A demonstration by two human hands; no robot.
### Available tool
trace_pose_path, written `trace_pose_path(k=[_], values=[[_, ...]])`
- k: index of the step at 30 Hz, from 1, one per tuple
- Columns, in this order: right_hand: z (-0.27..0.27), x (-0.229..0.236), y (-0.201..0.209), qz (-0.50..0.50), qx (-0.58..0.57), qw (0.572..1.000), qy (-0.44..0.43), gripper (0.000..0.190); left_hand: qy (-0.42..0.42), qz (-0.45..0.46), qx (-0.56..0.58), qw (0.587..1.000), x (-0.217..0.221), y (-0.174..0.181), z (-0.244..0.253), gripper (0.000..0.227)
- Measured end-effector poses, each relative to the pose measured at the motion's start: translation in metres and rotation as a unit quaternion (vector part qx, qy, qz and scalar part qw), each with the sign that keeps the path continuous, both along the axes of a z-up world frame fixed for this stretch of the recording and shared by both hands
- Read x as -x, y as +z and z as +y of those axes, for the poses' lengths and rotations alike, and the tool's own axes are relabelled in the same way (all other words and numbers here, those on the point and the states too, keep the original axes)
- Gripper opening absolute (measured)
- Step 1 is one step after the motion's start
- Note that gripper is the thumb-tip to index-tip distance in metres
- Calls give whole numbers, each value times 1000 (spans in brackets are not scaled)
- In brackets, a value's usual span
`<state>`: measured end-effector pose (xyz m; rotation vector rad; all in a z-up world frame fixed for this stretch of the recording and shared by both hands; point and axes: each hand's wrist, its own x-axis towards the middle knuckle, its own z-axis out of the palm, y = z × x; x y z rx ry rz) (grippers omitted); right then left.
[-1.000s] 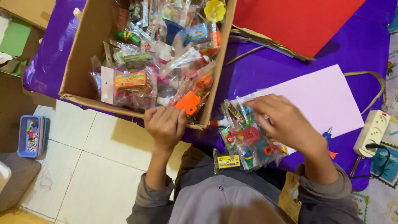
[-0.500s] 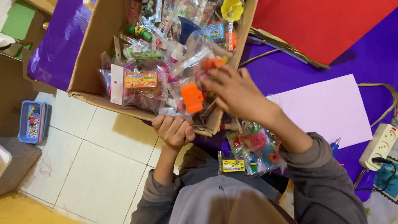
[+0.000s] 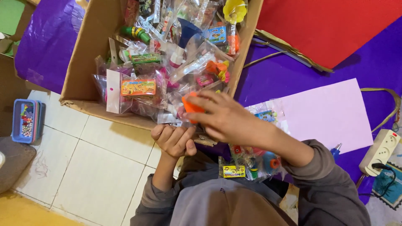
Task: The person organizes small toys from a large box into individual plastic bags and seals them using a glue gun.
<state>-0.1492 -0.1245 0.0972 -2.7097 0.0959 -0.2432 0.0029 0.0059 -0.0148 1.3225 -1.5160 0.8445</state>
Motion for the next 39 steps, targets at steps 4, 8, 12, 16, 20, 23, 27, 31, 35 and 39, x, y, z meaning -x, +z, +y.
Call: trace_pose_path(k=[4,8,12,16,20,23,27,31,35,39], values=[[-1,1,-23,30,61,998,-16,43,5,3,5,1000,1,-4,2,39],[-12,6,-24,20,161,984,-70,29,12,34,-67,997,10,29,1,37],[-27,11,-9,-5,120,990,-76,25,-18,120,-184,975,11,66,3,33],[-44,16,-11,-2,100,988,-118,35,-76,172,-209,960,6,86,0,28],[-68,10,-22,-43,147,965,-211,37,-93,148,-257,950,3,97,-16,28],[-80,0,-24,-38,171,949,-261,48,-56,107,-299,947,4,98,-24,27],[-93,-11,-47,67,122,953,-270,61,-8,85,-344,935,6,96,-23,27],[-88,-16,-43,110,96,957,-252,43,9,88,-352,932,7,91,-21,24],[-73,-10,-25,163,46,961,-220,37,36,80,-336,938,7,78,-18,24],[-83,-2,-27,158,59,965,-203,32,48,96,-325,940,9,78,-18,28]])
